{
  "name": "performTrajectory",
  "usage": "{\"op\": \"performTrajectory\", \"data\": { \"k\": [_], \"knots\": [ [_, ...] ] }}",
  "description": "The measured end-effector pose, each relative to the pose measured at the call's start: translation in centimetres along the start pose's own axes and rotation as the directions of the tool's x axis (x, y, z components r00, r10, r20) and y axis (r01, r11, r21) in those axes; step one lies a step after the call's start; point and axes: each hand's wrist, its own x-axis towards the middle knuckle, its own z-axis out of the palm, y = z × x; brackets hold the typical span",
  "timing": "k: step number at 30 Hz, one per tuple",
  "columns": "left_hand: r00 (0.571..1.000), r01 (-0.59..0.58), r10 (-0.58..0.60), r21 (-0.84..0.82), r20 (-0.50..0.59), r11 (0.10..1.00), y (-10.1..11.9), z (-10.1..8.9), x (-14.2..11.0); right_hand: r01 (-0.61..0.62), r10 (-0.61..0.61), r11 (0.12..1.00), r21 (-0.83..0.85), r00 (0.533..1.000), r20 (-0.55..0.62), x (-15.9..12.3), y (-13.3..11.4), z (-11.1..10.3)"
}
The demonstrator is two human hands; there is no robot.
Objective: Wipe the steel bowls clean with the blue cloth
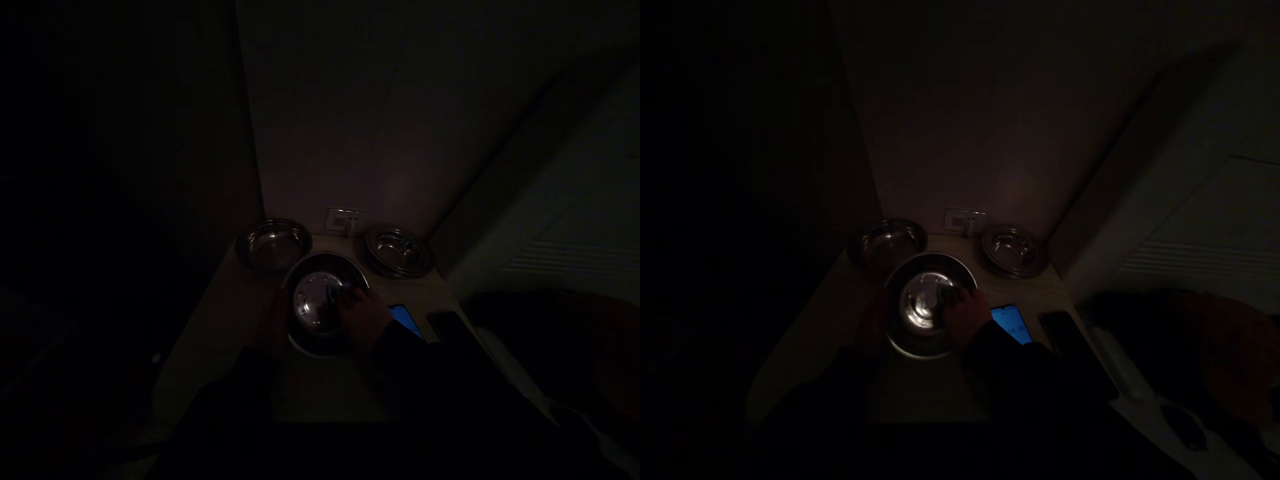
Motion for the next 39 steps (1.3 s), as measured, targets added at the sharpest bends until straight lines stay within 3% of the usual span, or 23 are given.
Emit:
{"op": "performTrajectory", "data": {
  "k": [4, 8, 10, 12, 16, 20, 24, 28, 33, 39],
  "knots": [
    [0.997, 0.029, -0.025, 0.060, -0.073, 0.998, -0.1, 0.1, 0.0, 0.076, -0.081, 0.987, 0.144, 0.996, 0.032, -2.0, -1.5, 0.0],
    [0.990, -0.135, 0.138, 0.106, -0.021, 0.985, -1.1, 0.0, 0.3, 0.123, -0.115, 0.919, 0.375, 0.992, -0.046, -2.8, -4.0, 0.4],
    [0.984, -0.179, 0.180, 0.130, 0.004, 0.975, -1.7, -0.1, 0.4, 0.111, -0.073, 0.859, 0.500, 0.993, -0.094, -2.4, -5.4, 0.6],
    [0.989, -0.141, 0.148, 0.172, -0.028, 0.975, -2.3, -0.4, 0.5, 0.111, -0.008, 0.780, 0.616, 0.986, -0.167, -1.3, -6.7, 0.9],
    [0.988, -0.118, 0.138, 0.229, -0.072, 0.966, -3.6, -1.2, 1.0, 0.193, 0.106, 0.658, 0.728, 0.933, -0.343, 1.1, -8.3, 1.6],
    [0.979, -0.170, 0.192, 0.232, -0.074, 0.958, -3.5, -1.3, 1.3, 0.224, 0.010, 0.721, 0.656, 0.943, -0.333, 0.1, -7.5, 2.2],
    [0.984, -0.176, 0.177, 0.108, 0.000, 0.978, -1.7, -0.2, 0.6, 0.217, -0.135, 0.881, 0.421, 0.967, -0.217, -4.0, -4.3, 2.4],
    [0.987, -0.161, 0.159, 0.074, 0.037, 0.984, -0.6, 0.2, 0.0, 0.214, -0.171, 0.946, 0.242, 0.967, -0.187, -6.1, -2.0, 2.2],
    [0.988, -0.153, 0.153, 0.047, 0.008, 0.987, -1.1, -0.2, 0.3, 0.157, -0.088, 0.948, 0.278, 0.965, -0.245, -4.6, -4.6, 2.0],
    [0.989, -0.135, 0.138, 0.067, -0.051, 0.989, -1.0, -0.3, 0.2, 0.205, -0.063, 0.907, 0.367, 0.929, -0.364, -2.0, -8.0, 2.6]
  ]
}}
